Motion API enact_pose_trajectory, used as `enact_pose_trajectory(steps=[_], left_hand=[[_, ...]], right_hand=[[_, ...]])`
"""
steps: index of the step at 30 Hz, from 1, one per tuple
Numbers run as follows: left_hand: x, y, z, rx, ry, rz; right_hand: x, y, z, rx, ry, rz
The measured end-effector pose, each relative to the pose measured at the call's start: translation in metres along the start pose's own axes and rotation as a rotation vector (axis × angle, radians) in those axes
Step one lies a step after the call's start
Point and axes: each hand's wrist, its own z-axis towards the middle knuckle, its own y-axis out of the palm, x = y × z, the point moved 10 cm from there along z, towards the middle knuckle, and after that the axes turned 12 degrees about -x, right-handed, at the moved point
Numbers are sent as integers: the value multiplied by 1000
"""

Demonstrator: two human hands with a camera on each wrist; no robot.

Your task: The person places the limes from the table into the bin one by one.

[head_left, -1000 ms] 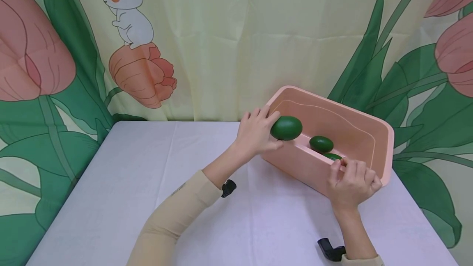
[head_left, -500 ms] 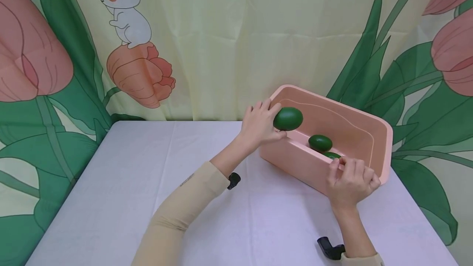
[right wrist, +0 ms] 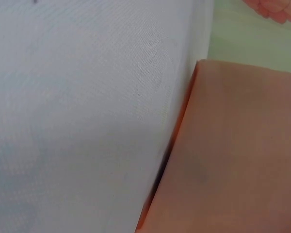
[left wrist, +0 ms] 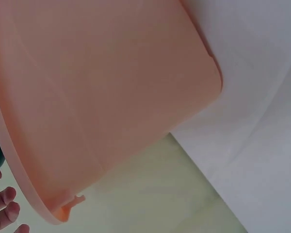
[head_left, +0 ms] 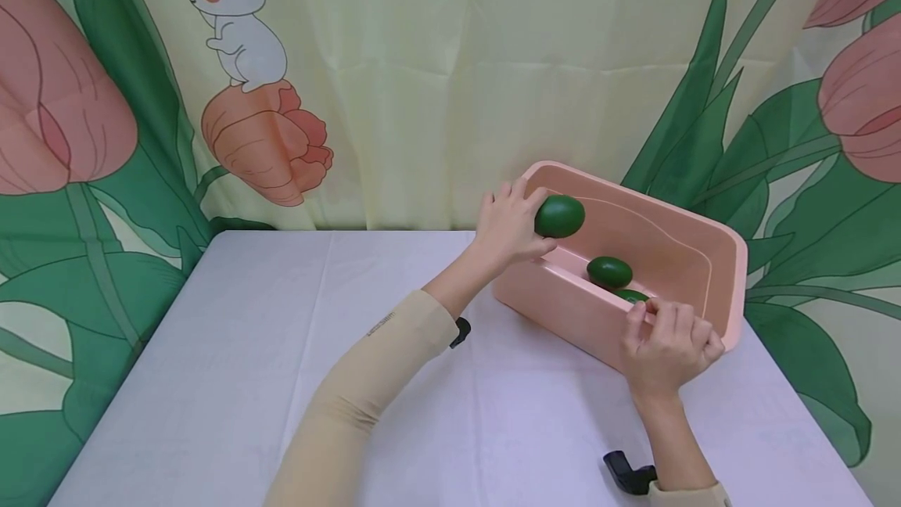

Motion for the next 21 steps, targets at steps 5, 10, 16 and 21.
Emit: enact_pose_trajectory(steps=[5, 10, 16, 21], left_hand=[[0, 4, 9, -20, -35, 22], [-1, 10, 16, -44, -56, 21], [-2, 16, 24, -72, -83, -4], [-3, 19, 29, -85, -105, -19]], right_hand=[[0, 1, 0, 4, 0, -3], [0, 2, -1, 4, 1, -5], [0, 0, -1, 12, 2, -10], [0, 0, 0, 12, 2, -8]])
